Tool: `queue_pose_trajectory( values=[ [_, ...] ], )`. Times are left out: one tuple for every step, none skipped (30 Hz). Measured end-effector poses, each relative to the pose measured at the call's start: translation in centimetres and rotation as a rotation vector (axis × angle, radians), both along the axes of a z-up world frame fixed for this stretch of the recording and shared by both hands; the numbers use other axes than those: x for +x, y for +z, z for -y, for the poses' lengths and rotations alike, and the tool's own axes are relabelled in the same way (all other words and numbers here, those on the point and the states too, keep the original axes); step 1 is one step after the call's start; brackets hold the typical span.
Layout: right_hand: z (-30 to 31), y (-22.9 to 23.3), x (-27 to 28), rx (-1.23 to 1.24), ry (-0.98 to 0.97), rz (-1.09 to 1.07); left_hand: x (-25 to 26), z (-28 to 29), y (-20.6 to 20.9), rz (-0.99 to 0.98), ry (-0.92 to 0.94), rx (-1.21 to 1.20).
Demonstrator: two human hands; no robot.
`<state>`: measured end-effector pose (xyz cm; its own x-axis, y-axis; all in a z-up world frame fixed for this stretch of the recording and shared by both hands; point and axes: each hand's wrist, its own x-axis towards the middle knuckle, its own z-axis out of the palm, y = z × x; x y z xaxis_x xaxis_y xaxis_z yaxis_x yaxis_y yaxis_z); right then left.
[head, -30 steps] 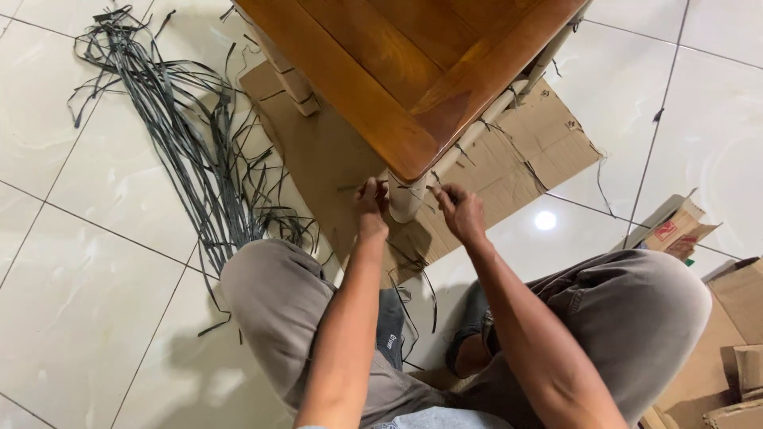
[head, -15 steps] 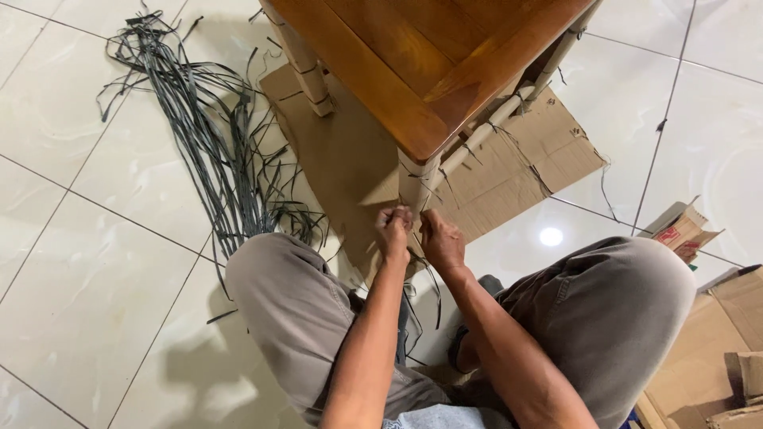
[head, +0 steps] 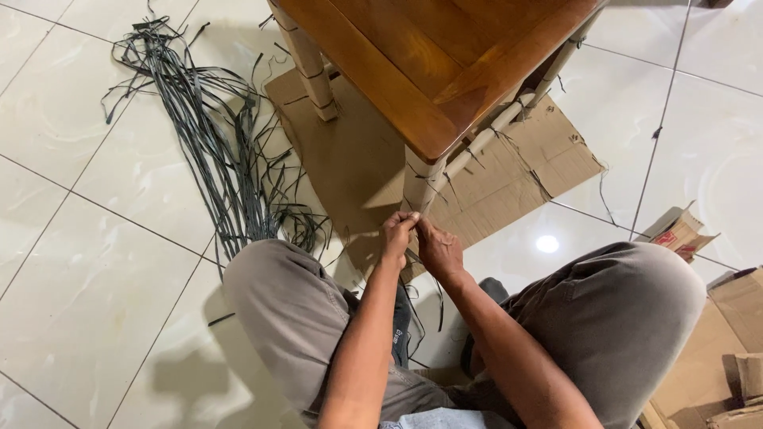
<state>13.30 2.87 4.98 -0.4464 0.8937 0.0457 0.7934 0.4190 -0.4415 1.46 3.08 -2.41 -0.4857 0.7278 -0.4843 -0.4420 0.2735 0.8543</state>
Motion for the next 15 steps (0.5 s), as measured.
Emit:
queue_pose_trajectory(
  values=[
    [0.2,-0.3,0.1,0.002,0.0,0.002,0.0,0.5,2.6,0.002,0.0,0.002],
    [0.3,-0.7,0.1,-0.009,0.027,-0.022,-0.1,0.9,5.2,0.058,-0.03,-0.015],
    [0.3,-1.0,0.2,-0.021,0.054,-0.045,-0.2,1.3,7.8,0.114,-0.06,-0.031],
    [0.4,-1.6,0.2,-0.016,0.057,-0.044,-0.4,1.3,7.2,0.115,-0.057,-0.026],
    [0.4,-2.2,0.1,-0.019,0.051,-0.05,-0.6,1.3,6.5,0.129,-0.076,-0.052],
    [0.5,-2.8,0.0,-0.026,0.051,-0.056,-0.9,1.4,5.9,0.142,-0.09,-0.08],
    [0.2,-2.4,-0.1,-0.024,0.058,-0.054,-1.1,1.1,5.3,0.144,-0.083,-0.077],
    [0.3,-2.1,-0.1,-0.068,0.071,-0.068,-1.2,1.2,4.6,0.124,-0.091,-0.061],
    [0.4,-1.8,-0.1,-0.112,0.084,-0.082,-1.3,1.2,3.9,0.104,-0.1,-0.045],
    [0.4,-2.0,-0.3,-0.112,0.089,-0.083,-1.3,1.3,2.1,0.104,-0.095,-0.045],
    [0.4,-2.1,-0.4,-0.15,0.062,-0.113,-1.3,1.2,0.3,0.077,-0.086,-0.033],
    [0.2,-2.2,-0.6,-0.184,0.033,-0.143,-1.4,1.0,-1.3,0.05,-0.078,-0.017],
    [0.1,-2.2,-0.5,-0.182,0.036,-0.144,-1.4,0.9,-1.3,0.049,-0.075,-0.014],
    [0.2,-2.2,-0.2,-0.223,-0.071,-0.198,-1.4,0.9,-1.3,-0.01,-0.097,-0.031],
    [0.3,-2.3,0.0,-0.263,-0.178,-0.251,-1.3,1.0,-1.5,-0.069,-0.118,-0.048]
  ],
)
